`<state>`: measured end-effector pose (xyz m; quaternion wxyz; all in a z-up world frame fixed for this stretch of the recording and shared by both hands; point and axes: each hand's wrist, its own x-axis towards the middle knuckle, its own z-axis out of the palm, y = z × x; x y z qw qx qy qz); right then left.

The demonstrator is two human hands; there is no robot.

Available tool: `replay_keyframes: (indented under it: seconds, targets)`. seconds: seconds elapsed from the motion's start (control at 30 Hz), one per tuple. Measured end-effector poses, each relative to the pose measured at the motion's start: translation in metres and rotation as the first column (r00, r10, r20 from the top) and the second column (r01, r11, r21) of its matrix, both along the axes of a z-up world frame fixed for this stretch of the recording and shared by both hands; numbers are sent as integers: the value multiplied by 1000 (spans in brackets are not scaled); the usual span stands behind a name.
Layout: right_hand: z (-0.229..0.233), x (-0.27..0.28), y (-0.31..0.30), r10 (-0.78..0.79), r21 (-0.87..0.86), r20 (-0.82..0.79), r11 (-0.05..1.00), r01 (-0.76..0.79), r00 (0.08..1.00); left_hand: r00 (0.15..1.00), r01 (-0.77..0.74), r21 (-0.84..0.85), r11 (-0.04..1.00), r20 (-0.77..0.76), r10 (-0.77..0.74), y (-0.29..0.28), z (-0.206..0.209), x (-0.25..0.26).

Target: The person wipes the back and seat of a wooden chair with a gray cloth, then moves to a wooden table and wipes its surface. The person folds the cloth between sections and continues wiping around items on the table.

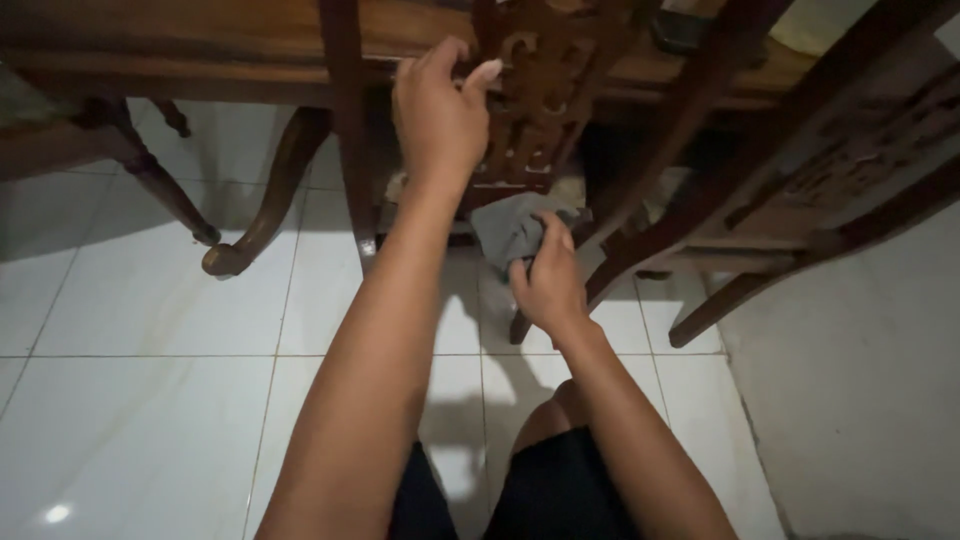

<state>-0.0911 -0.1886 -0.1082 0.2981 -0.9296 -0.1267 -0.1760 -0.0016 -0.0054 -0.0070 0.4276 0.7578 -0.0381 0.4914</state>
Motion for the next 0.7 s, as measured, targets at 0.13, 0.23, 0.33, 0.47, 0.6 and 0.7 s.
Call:
replay_keyframes:
  seconds: [0.13, 0.23, 0.33, 0.47, 0.6, 0.7]
  targets:
    - [8, 4, -5, 185, 86, 32, 979, -187, 982, 993, 0, -66, 998, -119, -8, 0, -12, -11]
    - [12, -1, -3, 288, 247, 4, 928, -280, 958, 991, -22, -78, 997, -136, 11, -7, -42, -32]
    - [11, -6, 4, 339, 399, -48, 869, -293, 940, 971, 12, -177, 984, -233, -53, -12, -67, -53]
    - [-14, 0, 3, 435, 444, 49, 797, -410, 899, 861, 102, -298, 949, -452, -235, -7, -105, -58]
    - [-12, 3, 6, 373, 505, -275, 840, -196, 886, 794, 178, -236, 955, -539, -282, 5, -104, -62]
    - [-8, 2, 4, 549, 477, -28, 742, -472, 835, 712, 263, -288, 921, -586, -387, 8, -104, -70]
